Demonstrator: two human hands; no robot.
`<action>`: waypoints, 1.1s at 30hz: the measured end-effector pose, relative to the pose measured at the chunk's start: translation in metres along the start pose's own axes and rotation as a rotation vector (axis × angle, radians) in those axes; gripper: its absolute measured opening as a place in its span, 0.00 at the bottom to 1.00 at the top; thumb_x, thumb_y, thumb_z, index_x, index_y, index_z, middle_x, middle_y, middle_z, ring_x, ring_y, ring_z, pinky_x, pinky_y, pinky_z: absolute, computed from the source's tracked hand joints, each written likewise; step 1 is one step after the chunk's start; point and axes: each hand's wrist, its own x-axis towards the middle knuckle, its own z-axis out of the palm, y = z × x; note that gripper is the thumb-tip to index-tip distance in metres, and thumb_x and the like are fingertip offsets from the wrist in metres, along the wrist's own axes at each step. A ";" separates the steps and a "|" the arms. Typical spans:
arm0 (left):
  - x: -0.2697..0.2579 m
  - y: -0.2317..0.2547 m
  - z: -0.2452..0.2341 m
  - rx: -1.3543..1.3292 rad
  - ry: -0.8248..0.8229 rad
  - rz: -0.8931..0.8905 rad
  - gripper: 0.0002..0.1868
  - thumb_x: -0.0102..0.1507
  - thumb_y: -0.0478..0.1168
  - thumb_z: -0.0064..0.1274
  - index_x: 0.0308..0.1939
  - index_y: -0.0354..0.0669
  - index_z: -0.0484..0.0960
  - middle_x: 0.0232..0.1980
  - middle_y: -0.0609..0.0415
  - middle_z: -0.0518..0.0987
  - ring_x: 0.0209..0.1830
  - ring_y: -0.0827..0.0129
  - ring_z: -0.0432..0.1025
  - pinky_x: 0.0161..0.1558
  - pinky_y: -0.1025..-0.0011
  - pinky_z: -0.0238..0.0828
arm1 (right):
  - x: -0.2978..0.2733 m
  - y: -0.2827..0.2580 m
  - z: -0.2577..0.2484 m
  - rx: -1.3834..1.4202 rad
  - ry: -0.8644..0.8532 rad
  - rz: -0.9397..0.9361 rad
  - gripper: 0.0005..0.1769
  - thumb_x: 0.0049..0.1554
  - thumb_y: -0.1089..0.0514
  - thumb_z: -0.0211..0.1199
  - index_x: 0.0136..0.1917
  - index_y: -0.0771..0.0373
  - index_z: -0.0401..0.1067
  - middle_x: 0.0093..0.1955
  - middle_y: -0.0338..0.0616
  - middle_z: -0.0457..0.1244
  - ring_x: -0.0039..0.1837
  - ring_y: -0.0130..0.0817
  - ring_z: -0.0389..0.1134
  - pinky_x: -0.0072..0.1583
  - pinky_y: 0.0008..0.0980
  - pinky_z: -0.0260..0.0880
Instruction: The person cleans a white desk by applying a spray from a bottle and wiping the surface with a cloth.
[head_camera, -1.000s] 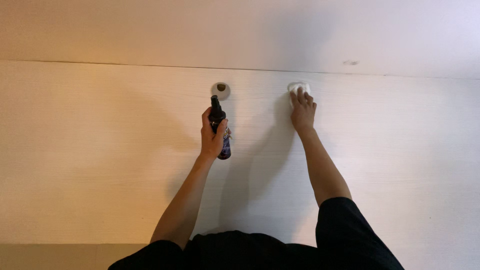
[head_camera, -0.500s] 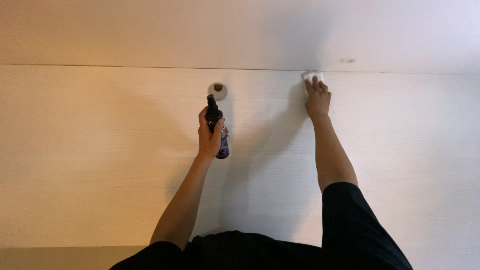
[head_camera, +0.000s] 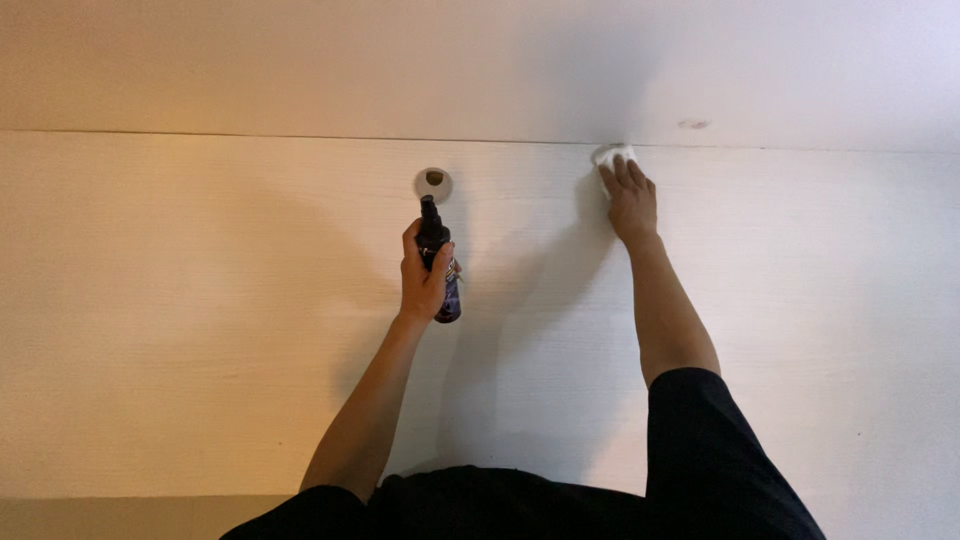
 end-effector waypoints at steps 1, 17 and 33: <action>0.001 -0.001 0.000 0.000 0.001 0.002 0.29 0.71 0.39 0.50 0.72 0.38 0.56 0.43 0.52 0.75 0.34 0.72 0.74 0.37 0.70 0.78 | 0.004 0.006 0.000 0.000 0.001 -0.001 0.38 0.58 0.74 0.54 0.79 0.51 0.65 0.84 0.46 0.51 0.83 0.46 0.49 0.76 0.49 0.52; 0.001 -0.008 0.003 -0.018 -0.026 -0.016 0.28 0.72 0.38 0.48 0.72 0.38 0.55 0.43 0.51 0.75 0.34 0.72 0.73 0.36 0.69 0.78 | -0.034 -0.003 0.019 0.111 0.123 0.094 0.37 0.58 0.77 0.50 0.78 0.58 0.65 0.84 0.53 0.51 0.86 0.53 0.45 0.81 0.49 0.48; -0.002 0.002 0.005 0.013 0.007 -0.020 0.29 0.71 0.40 0.49 0.72 0.39 0.55 0.42 0.51 0.76 0.33 0.72 0.75 0.36 0.70 0.78 | -0.009 0.041 0.005 -0.015 -0.127 0.192 0.45 0.58 0.74 0.48 0.85 0.49 0.50 0.88 0.51 0.38 0.86 0.52 0.36 0.80 0.47 0.40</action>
